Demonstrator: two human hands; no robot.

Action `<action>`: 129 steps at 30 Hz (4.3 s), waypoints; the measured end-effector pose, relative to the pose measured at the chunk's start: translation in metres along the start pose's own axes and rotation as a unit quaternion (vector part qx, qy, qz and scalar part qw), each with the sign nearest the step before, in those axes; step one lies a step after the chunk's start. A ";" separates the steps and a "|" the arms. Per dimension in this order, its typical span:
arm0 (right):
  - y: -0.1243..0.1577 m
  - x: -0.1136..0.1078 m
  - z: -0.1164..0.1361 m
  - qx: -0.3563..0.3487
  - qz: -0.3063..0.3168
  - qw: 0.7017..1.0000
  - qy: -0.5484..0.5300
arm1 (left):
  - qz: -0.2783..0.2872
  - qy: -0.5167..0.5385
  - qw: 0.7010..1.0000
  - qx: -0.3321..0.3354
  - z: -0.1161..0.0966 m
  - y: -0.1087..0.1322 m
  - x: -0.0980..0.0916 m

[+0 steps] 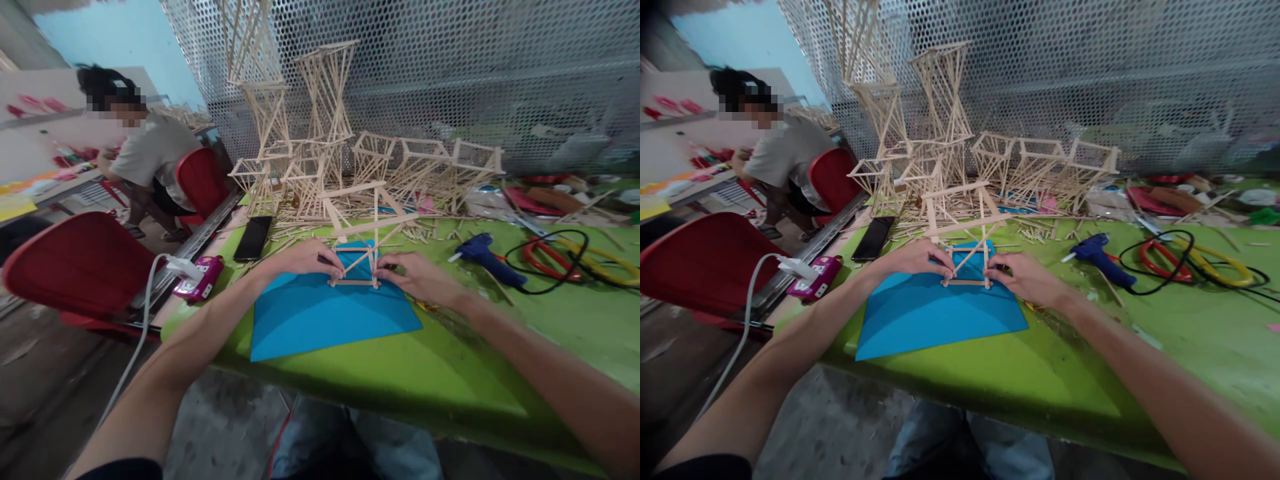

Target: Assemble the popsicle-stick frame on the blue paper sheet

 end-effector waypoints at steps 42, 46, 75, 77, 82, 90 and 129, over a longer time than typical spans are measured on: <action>0.001 -0.007 0.000 -0.002 -0.026 1.000 0.007 | -0.519 -0.268 0.726 0.363 -0.090 0.068 -0.088; 0.000 -0.006 -0.002 -0.010 -0.037 0.999 0.003 | -0.453 -0.276 0.754 0.386 -0.089 0.059 -0.073; 0.002 -0.006 0.001 0.012 -0.021 1.000 0.011 | -0.460 -0.270 0.746 0.399 -0.084 0.057 -0.066; 0.002 -0.006 0.001 0.012 -0.022 1.000 0.013 | -0.463 -0.274 0.745 0.395 -0.083 0.057 -0.065; 0.002 -0.007 0.001 0.015 -0.027 0.999 0.013 | -0.470 -0.261 0.736 0.412 -0.085 0.060 -0.064; 0.003 -0.008 0.002 0.008 -0.030 1.000 0.003 | -0.469 -0.252 0.733 0.423 -0.088 0.061 -0.065; 0.023 -0.006 0.062 -0.146 -0.064 0.983 -0.091 | -0.456 -0.272 0.747 0.399 -0.085 0.056 -0.063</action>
Point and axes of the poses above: each hand's wrist, its own y-axis away from the middle knuckle, its own x-axis out of the palm, z = x × y, the point moved 10 cm from there along -y, towards the middle knuckle, and after that the axes turned 11 degrees about -z, right-handed, at the moved point
